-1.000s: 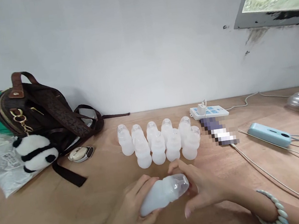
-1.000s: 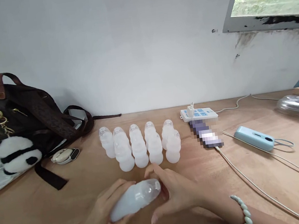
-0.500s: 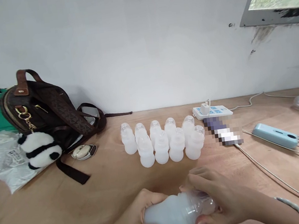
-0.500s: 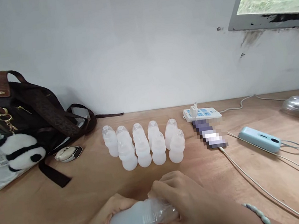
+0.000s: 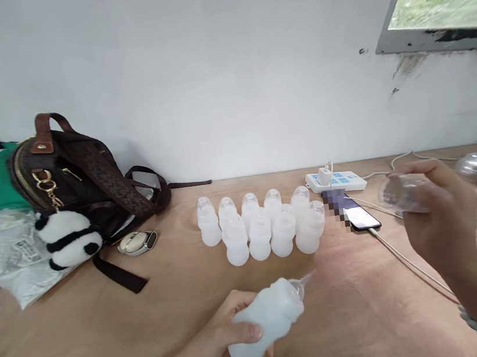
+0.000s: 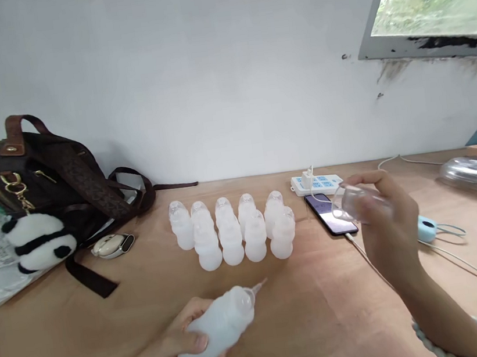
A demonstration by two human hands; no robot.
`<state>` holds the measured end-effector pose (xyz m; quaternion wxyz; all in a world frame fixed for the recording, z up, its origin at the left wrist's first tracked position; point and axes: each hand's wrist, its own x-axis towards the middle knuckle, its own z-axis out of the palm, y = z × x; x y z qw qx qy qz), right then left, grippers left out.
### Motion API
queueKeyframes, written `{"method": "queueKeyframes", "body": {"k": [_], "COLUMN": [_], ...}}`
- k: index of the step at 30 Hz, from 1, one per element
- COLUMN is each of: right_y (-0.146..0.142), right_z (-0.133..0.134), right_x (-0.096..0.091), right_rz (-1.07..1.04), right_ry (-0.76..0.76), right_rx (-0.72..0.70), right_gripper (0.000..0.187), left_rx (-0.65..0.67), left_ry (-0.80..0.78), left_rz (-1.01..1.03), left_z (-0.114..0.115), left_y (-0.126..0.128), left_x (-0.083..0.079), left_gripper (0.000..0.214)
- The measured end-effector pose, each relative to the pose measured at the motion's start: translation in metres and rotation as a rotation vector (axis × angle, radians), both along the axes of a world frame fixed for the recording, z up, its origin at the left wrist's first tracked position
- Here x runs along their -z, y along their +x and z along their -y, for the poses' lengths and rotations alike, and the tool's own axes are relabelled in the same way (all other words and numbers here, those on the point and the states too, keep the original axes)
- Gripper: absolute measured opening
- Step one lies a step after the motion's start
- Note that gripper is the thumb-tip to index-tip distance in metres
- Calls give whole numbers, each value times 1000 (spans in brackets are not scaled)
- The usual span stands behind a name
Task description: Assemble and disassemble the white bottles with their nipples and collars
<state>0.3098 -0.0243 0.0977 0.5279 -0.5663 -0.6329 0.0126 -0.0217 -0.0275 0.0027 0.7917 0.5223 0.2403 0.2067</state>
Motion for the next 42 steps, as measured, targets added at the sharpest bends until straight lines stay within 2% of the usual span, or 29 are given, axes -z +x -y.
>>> {"method": "queueKeyframes", "body": {"k": [2,6,8,10,12,15,16,18,21,23,26,29,33,35,37,40,42], "right_y": [6,-2,-7,-10,-11,-18,-23,-37,-65,-83,-104,-116,-118,-114,-108,-98,-95], "right_z": [0,0,-1,-2,-1,8,12,19,24,23,17,13,15,17,18,15,14], "right_x": [5,34,49,58,60,53,50,44,40,42,47,54,59,60,60,62,66], "right_rz": [25,351,460,501,511,465,427,319,115,-35,-249,-316,-260,-192,-64,99,104], "right_ry": [-54,-565,-719,-754,-727,-542,-465,-394,-526,-636,-763,-800,-756,-707,-595,-387,-317], "right_rx": [34,-75,-109,-90,-9,107,76,-117,-502,-650,-683,-640,-654,-682,-738,-850,-870], "right_gripper": [23,21,18,20,31,40,38,32,31,41,34,26,23,20,18,28,46], "left_rx": [-78,-154,-173,-186,-215,-310,-346,-409,-508,-548,-571,-549,-461,-419,-426,-417,-396], "left_ry": [37,128,183,222,258,340,366,424,593,754,983,1083,973,830,651,448,463], "left_rz": [14,37,42,29,10,-50,-86,-169,-285,-361,-446,-450,-428,-439,-471,-452,-387], "left_z": [-2,-2,-2,-1,-1,-2,-1,-1,2,5,9,10,10,9,8,5,4], "left_y": [3,6,5,5,5,6,7,7,7,6,4,4,3,1,-2,-4,-3], "left_x": [-1,-7,-9,-9,-7,-2,-1,-1,-3,-4,-2,1,1,4,9,16,14], "left_gripper": [62,58,55,55,57,59,58,54,48,44,44,50,48,44,49,63,61]}}
